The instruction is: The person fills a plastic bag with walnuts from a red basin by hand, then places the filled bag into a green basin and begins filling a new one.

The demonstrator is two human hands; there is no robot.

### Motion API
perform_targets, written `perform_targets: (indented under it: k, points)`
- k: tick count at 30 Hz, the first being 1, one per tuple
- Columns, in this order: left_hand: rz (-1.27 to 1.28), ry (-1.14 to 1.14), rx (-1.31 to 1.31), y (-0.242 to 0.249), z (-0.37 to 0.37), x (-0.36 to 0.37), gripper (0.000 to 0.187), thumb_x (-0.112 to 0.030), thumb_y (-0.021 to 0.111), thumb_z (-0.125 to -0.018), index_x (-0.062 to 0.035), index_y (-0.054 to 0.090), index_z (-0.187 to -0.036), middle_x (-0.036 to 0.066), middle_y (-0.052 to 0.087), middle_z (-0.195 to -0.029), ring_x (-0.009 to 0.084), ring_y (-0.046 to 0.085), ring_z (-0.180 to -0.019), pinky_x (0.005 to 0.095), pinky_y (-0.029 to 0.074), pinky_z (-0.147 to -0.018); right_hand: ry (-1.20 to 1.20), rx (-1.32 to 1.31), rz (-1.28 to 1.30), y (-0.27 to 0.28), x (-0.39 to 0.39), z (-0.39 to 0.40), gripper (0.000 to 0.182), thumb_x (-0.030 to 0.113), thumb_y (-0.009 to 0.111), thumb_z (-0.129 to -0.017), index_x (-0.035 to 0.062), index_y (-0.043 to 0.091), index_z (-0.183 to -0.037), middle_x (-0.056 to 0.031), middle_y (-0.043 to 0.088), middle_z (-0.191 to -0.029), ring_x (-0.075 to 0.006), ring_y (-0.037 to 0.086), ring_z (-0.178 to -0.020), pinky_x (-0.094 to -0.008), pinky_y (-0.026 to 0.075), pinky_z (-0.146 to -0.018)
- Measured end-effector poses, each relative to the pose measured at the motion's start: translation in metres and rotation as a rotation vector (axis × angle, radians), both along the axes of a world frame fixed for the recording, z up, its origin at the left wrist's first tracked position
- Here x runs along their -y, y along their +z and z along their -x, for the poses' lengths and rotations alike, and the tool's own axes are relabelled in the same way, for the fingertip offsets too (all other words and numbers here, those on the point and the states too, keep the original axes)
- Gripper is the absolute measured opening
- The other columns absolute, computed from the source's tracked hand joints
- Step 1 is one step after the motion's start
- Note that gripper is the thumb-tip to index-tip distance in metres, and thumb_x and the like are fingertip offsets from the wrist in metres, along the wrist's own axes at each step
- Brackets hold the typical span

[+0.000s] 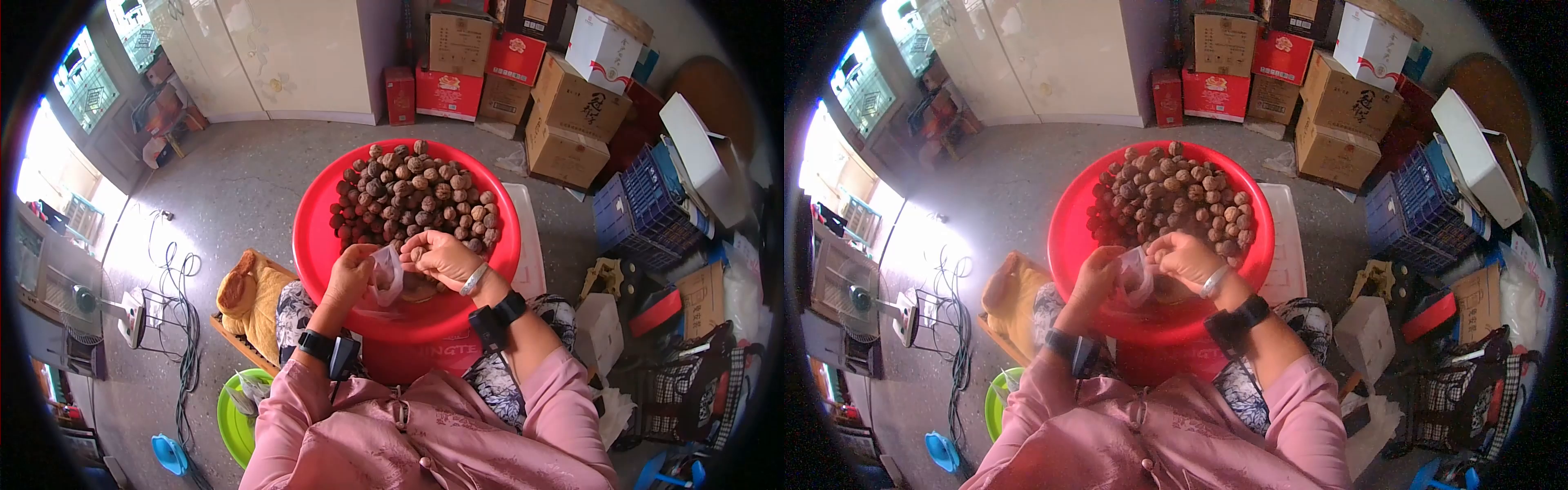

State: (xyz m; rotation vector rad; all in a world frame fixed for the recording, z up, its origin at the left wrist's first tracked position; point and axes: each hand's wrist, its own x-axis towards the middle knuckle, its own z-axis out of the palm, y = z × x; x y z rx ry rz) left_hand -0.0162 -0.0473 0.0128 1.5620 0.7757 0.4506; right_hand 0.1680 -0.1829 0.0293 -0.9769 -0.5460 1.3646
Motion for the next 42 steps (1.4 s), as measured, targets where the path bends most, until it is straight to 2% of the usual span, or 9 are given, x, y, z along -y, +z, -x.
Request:
perform_targets:
  k: [11, 16, 23, 31, 32, 33, 36, 39, 42]
  points:
    - [-0.001, 0.0, -0.017, 0.0, 0.0, -0.001, 0.028, -0.012, 0.053, -0.092, -0.0038, 0.06, -0.118, 0.004, 0.06, -0.074, 0.0099, 0.054, -0.05, 0.024, 0.044, -0.042, 0.022, -0.08, 0.059, 0.017, 0.004, 0.003, 0.019, 0.015, 0.059, -0.096, 0.0021, 0.055, -0.11, -0.0141, 0.064, -0.106, -0.0216, 0.067, -0.089, -0.034, 0.057, -0.082]
    - [0.005, -0.001, -0.03, 0.004, 0.0, 0.001, 0.029, -0.012, 0.052, -0.092, -0.0039, 0.059, -0.118, 0.004, 0.062, -0.077, 0.0102, 0.054, -0.05, 0.0241, 0.044, -0.041, -0.12, 0.278, 0.192, 0.01, 0.0, 0.002, 0.022, 0.029, 0.062, -0.095, 0.0069, 0.061, -0.097, -0.001, 0.063, -0.084, -0.0056, 0.057, -0.066, -0.0212, 0.05, -0.054]
    - [-0.016, 0.018, -0.005, 0.003, 0.0, 0.002, 0.029, -0.012, 0.053, -0.091, -0.0036, 0.059, -0.118, 0.006, 0.064, -0.084, 0.0104, 0.055, -0.05, 0.0244, 0.045, -0.041, -0.268, 0.419, 0.126, 0.012, -0.006, 0.011, 0.028, 0.032, 0.066, -0.092, 0.0061, 0.062, -0.1, 0.0003, 0.06, -0.076, -0.0076, 0.053, -0.057, -0.0225, 0.046, -0.052]
    - [0.003, 0.016, 0.003, 0.002, 0.0, 0.001, 0.029, -0.011, 0.053, -0.091, -0.0035, 0.059, -0.119, 0.006, 0.064, -0.085, 0.0098, 0.054, -0.05, 0.0242, 0.044, -0.041, -0.285, 0.682, -0.109, 0.007, -0.016, 0.019, 0.033, 0.031, 0.069, -0.091, 0.0015, 0.065, -0.105, -0.0101, 0.069, -0.095, -0.0135, 0.065, -0.075, -0.028, 0.052, -0.067]
    - [0.004, 0.022, 0.015, 0.001, 0.0, 0.001, 0.029, -0.011, 0.053, -0.091, -0.0034, 0.059, -0.119, 0.006, 0.064, -0.084, 0.0096, 0.053, -0.049, 0.0241, 0.044, -0.041, -0.325, 0.82, -0.038, -0.006, -0.019, 0.014, 0.029, 0.027, 0.07, -0.088, 0.0023, 0.065, -0.103, -0.0144, 0.068, -0.099, -0.0237, 0.067, -0.087, -0.0342, 0.052, -0.077]
    - [0.005, 0.022, 0.014, 0.002, 0.0, 0.001, 0.029, -0.011, 0.053, -0.091, -0.0034, 0.059, -0.119, 0.006, 0.064, -0.084, 0.0096, 0.053, -0.049, 0.0241, 0.044, -0.041, -0.325, 0.819, -0.038, -0.008, -0.019, 0.009, 0.029, 0.027, 0.07, -0.088, 0.0023, 0.065, -0.103, -0.0144, 0.068, -0.099, -0.0237, 0.067, -0.087, -0.0342, 0.052, -0.077]
    - [-0.007, 0.019, -0.036, 0.005, 0.001, 0.0, 0.029, -0.011, 0.054, -0.091, -0.0035, 0.059, -0.119, 0.006, 0.062, -0.081, 0.0094, 0.052, -0.049, 0.0239, 0.043, -0.04, -0.089, 1.372, 0.219, -0.016, -0.017, -0.003, 0.028, 0.017, 0.067, -0.081, 0.0023, 0.065, -0.105, -0.0192, 0.065, -0.106, -0.0383, 0.06, -0.105, -0.0412, 0.047, -0.094]
    - [0.0, 0.045, -0.043, 0.006, 0.0, 0.0, 0.028, -0.012, 0.054, -0.092, -0.0034, 0.059, -0.118, 0.005, 0.061, -0.078, 0.0093, 0.051, -0.048, 0.0236, 0.042, -0.04, 0.12, 1.574, 0.327, -0.043, -0.017, -0.002, 0.026, 0.019, 0.069, -0.082, 0.0057, 0.065, -0.104, -0.0147, 0.063, -0.108, -0.0345, 0.059, -0.106, -0.0403, 0.049, -0.092]
    - [-0.012, 0.045, -0.032, 0.004, 0.0, 0.0, 0.027, -0.012, 0.054, -0.092, -0.0032, 0.059, -0.118, 0.004, 0.061, -0.076, 0.0092, 0.052, -0.05, 0.0236, 0.042, -0.041, 0.32, 1.549, 0.361, -0.05, -0.018, -0.003, 0.04, 0.014, 0.071, -0.079, 0.0053, 0.062, -0.117, -0.0153, 0.059, -0.119, -0.0338, 0.057, -0.114, -0.0388, 0.046, -0.098]
